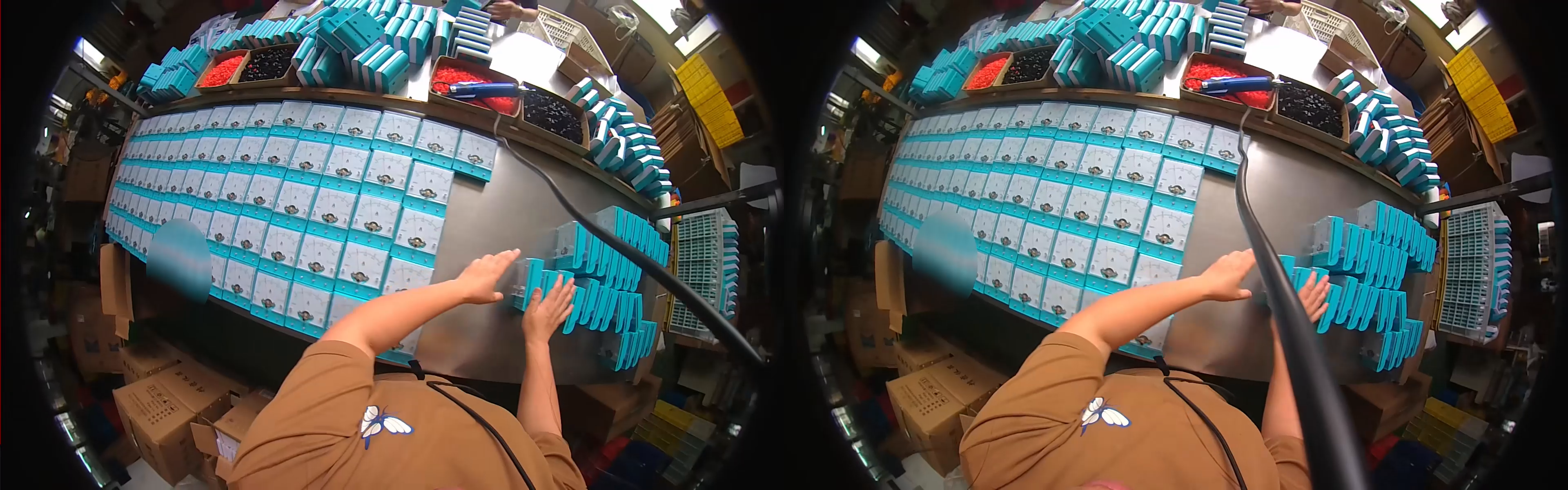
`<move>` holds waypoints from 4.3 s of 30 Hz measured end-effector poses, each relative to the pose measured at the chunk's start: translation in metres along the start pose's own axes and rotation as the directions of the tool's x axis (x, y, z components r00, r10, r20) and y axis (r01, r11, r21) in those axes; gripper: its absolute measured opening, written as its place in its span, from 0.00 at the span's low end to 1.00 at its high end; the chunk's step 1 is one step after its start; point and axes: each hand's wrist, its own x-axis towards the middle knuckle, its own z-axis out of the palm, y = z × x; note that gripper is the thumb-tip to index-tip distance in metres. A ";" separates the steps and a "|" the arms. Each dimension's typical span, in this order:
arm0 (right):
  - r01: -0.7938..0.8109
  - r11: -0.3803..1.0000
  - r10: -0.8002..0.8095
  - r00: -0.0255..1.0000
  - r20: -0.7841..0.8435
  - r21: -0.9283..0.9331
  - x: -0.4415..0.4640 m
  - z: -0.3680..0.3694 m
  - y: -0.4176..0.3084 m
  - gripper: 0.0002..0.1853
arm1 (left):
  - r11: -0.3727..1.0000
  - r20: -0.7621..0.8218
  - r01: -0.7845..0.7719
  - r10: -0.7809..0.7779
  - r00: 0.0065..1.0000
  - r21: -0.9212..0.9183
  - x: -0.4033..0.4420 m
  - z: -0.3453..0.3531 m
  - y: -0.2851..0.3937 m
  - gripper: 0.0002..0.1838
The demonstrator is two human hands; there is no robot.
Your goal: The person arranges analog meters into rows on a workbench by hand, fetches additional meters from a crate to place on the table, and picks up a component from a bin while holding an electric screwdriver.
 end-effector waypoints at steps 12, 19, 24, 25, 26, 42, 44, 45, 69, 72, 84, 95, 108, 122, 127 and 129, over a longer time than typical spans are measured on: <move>0.174 0.978 -0.178 0.983 0.031 0.120 0.004 -0.003 0.048 0.35 | 0.954 -0.176 0.203 -0.243 0.954 -0.219 0.021 0.053 0.041 0.54; 0.169 0.981 -0.173 0.984 0.040 0.090 0.007 0.009 0.056 0.35 | 0.736 -0.254 -0.076 -0.132 0.958 -0.672 -0.009 -0.023 0.036 0.35; 0.179 0.980 -0.185 0.981 0.057 0.090 0.004 -0.012 0.039 0.36 | 0.419 -0.418 -0.414 0.088 0.904 -0.808 -0.083 -0.206 0.125 0.37; 0.181 0.980 -0.185 0.982 0.043 0.088 0.006 -0.006 0.041 0.36 | 0.284 -0.384 -0.408 0.139 0.913 -0.868 -0.103 -0.244 0.147 0.38; 0.179 0.980 -0.182 0.983 0.031 0.089 0.005 0.002 0.044 0.36 | 0.234 -0.385 -0.429 0.212 0.898 -0.872 -0.117 -0.271 0.155 0.38; 0.241 0.965 -0.229 0.967 -0.112 0.107 0.007 0.013 0.032 0.36 | 0.274 -0.384 -0.492 0.366 0.848 -0.826 -0.030 -0.346 0.162 0.31; 0.221 0.972 -0.215 0.973 -0.077 0.084 0.009 0.013 0.031 0.34 | 0.250 -0.391 -0.492 0.362 0.847 -0.834 -0.022 -0.347 0.165 0.31; 0.201 0.975 -0.196 0.979 -0.060 0.092 0.001 0.009 0.016 0.35 | 0.226 -0.381 -0.471 0.349 0.856 -0.853 -0.030 -0.349 0.165 0.30; 0.028 0.990 -0.035 0.998 0.049 0.136 -0.001 -0.022 0.009 0.48 | 0.544 -0.389 -0.376 0.096 0.916 -0.750 -0.046 -0.270 0.140 0.34; 0.021 0.994 -0.023 1.000 0.020 0.111 0.002 -0.023 0.004 0.52 | 0.605 -0.221 -0.114 -0.106 0.969 -0.788 -0.028 -0.193 0.115 0.19; 0.088 0.988 -0.085 0.996 -0.028 0.130 0.015 -0.024 0.027 0.50 | 0.653 0.171 0.026 -0.236 0.957 0.757 0.040 0.053 0.052 0.73; 0.197 0.937 -0.232 0.969 0.091 0.290 0.033 -0.038 0.028 0.51 | 0.977 -0.240 0.212 -0.212 0.947 -0.026 0.060 -0.067 -0.043 0.68; -0.395 -0.105 0.023 0.916 0.400 0.912 0.264 0.073 -0.058 0.35 | 0.932 -0.223 0.075 0.006 0.975 0.355 0.059 -0.121 -0.112 0.69; -0.438 0.179 0.388 0.854 0.346 0.881 0.306 0.113 0.000 0.30 | 0.850 -0.059 0.047 -0.019 0.998 0.524 0.072 -0.113 -0.133 0.66; -0.371 0.677 0.182 0.921 0.344 0.636 0.288 0.137 -0.012 0.44 | 0.823 -0.050 0.131 -0.124 0.991 0.552 0.072 -0.117 -0.121 0.64; -0.285 0.912 0.202 0.938 0.282 0.296 0.283 0.133 -0.023 0.50 | 0.797 -0.093 0.182 -0.157 0.983 0.577 0.072 -0.113 -0.114 0.64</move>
